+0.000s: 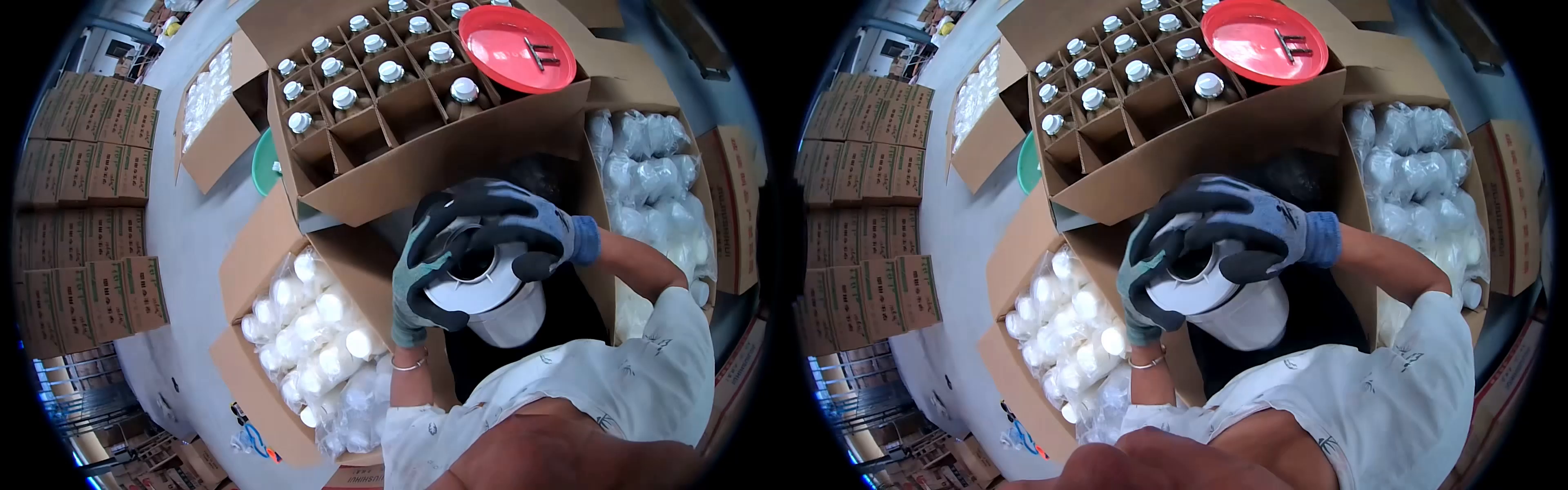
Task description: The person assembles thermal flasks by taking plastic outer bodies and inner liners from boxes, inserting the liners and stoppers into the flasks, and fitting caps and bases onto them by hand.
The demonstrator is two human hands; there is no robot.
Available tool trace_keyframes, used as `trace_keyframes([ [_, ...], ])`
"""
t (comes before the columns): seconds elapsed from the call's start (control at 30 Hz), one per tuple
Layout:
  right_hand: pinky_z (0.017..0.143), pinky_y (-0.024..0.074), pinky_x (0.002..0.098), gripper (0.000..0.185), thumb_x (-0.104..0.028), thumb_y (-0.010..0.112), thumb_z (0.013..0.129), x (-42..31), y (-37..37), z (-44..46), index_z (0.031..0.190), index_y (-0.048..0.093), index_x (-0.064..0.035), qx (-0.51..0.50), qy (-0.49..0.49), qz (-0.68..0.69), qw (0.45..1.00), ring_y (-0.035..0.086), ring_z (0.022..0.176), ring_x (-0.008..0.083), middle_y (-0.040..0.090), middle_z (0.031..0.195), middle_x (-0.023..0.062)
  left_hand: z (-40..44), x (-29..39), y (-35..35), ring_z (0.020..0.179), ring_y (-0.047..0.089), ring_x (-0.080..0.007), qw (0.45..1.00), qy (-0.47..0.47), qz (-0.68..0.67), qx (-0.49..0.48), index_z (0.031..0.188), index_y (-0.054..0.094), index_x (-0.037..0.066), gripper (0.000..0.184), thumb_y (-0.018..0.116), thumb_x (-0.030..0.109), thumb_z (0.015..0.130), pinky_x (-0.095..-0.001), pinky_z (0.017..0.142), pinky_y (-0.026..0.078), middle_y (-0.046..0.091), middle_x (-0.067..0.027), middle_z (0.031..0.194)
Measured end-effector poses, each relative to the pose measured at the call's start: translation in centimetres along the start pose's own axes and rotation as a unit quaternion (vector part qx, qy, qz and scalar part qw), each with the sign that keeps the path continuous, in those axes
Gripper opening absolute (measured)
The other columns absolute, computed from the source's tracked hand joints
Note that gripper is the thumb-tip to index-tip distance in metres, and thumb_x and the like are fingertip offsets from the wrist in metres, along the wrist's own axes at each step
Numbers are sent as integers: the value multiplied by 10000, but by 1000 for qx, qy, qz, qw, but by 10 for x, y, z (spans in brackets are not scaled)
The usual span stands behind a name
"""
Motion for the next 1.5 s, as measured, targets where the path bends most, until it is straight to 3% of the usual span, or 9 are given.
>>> trace_keyframes([
  [0.27,1071,362,453,547,-122,689,804,30,11,59,1330,551,-181,47,19,-174,983,380,1322,408,325,1461,247,50,-21,14,1252,467,-283,729,-132,-641,203,1450,306,6,857,291,690,934,-394,1092,345,458,-159,1389],
  [0.4,1017,439,385,688,-95,727,741,74,37,66,1371,451,-82,135,166,147,966,502,1211,343,479,1344,182,56,-28,18,1281,440,-330,947,-41,-129,292,1356,466,-14,701,436,545,934,-432,1084,352,450,-176,1408],
  [0.5,1018,445,352,732,-90,819,680,88,40,59,1321,470,-38,99,198,420,880,529,1160,166,560,1274,65,60,-29,-11,1308,412,-387,922,140,315,180,1298,582,49,577,686,316,797,-460,1083,346,470,-201,1395],
  [0.7,910,499,439,547,-395,661,830,182,-21,58,1287,522,-128,26,343,-397,851,552,1137,371,447,1359,215,91,-105,-52,1263,445,-367,925,7,248,286,1246,622,102,620,827,279,688,-493,1083,304,491,-182,1374],
  [0.9,929,473,516,524,-243,706,758,230,-27,49,1248,556,-135,-73,499,-356,787,489,1188,454,339,1379,280,107,-169,-51,1342,319,-444,773,-124,600,166,1370,486,133,759,682,569,780,-570,1089,240,371,-223,1442],
  [1.0,868,485,485,484,-193,723,719,207,-34,61,1174,578,-116,-9,363,-425,829,508,1107,396,441,1251,200,107,-130,-38,1332,339,-441,737,-166,630,179,1361,491,101,691,665,504,828,-545,1083,270,392,-246,1421],
  [1.17,762,504,423,442,-220,740,713,79,-81,124,1109,576,-113,180,-8,-505,844,524,973,336,506,1051,143,113,-77,-20,1250,468,-369,972,-28,47,228,1348,463,31,537,531,384,948,-479,1041,371,464,-193,1379],
  [1.3,782,497,452,477,-256,749,715,-8,-71,112,1139,569,-132,159,-48,-404,900,520,1035,340,508,1115,130,119,-53,-7,1299,438,-317,790,-153,-592,40,1467,313,194,733,395,667,913,-524,1086,346,430,-85,1441],
  [1.5,1057,361,498,607,-270,723,779,-19,-27,16,1329,499,-143,125,-17,-264,956,414,1270,390,427,1379,169,70,-93,-31,1301,430,-287,982,-19,-90,167,1433,338,36,591,487,347,952,-404,1124,291,424,-124,1422],
])
Point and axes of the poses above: each hand's wrist, its own z-axis towards the middle knuckle, its own y-axis out of the palm, x = y × z, the point moved 1 cm from there along z, towards the middle knuckle
